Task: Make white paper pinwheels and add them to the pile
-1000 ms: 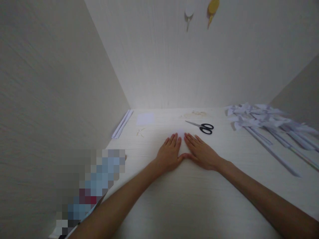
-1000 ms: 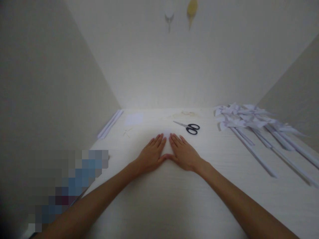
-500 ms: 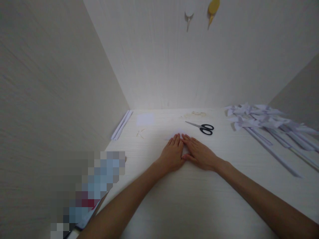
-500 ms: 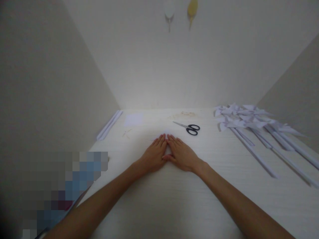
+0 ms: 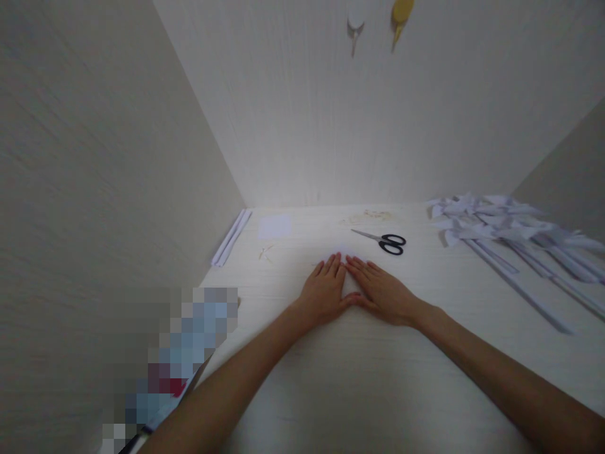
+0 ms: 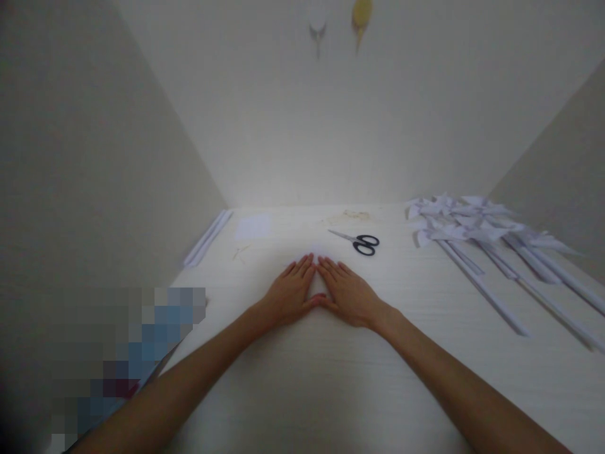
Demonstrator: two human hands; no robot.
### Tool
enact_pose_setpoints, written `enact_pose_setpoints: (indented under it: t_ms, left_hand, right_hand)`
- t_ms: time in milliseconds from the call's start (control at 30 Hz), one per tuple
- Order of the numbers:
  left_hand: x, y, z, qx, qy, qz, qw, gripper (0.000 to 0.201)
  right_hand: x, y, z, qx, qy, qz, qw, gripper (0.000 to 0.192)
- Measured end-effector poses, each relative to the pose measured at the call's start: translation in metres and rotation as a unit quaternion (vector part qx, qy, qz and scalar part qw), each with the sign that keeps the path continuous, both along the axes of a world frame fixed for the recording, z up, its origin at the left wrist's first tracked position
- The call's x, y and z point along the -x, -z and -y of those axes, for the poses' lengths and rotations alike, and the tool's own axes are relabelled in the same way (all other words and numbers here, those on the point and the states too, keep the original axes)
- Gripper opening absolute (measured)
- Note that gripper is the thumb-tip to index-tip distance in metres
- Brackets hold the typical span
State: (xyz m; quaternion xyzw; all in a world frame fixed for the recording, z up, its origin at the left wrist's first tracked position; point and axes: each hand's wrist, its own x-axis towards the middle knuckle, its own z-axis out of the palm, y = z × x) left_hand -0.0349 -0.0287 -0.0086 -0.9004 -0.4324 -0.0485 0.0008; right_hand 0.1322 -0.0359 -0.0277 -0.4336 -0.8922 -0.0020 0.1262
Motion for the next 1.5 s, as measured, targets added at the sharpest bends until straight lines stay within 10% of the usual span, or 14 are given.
enact_pose_setpoints:
  t_ms: [567,1067,1500]
  left_hand:
    - [0.044,-0.005,0.003,-0.005,-0.05,-0.027,0.998,0.058]
    - [0.003,0.013,-0.018,-0.056,-0.111,0.079,0.989,0.046]
    - [0.009,0.008,-0.023,-0.101,-0.015,0.118,0.988,0.019]
  right_hand:
    - [-0.036,0.006,0.01,0.008,0.03,0.011,0.999,0.065]
    - [-0.008,0.002,-0.02,-0.034,0.095,-0.034,0.994,0.051]
    - [-0.005,0.001,-0.036,-0.086,0.062,-0.126,0.986,0.021]
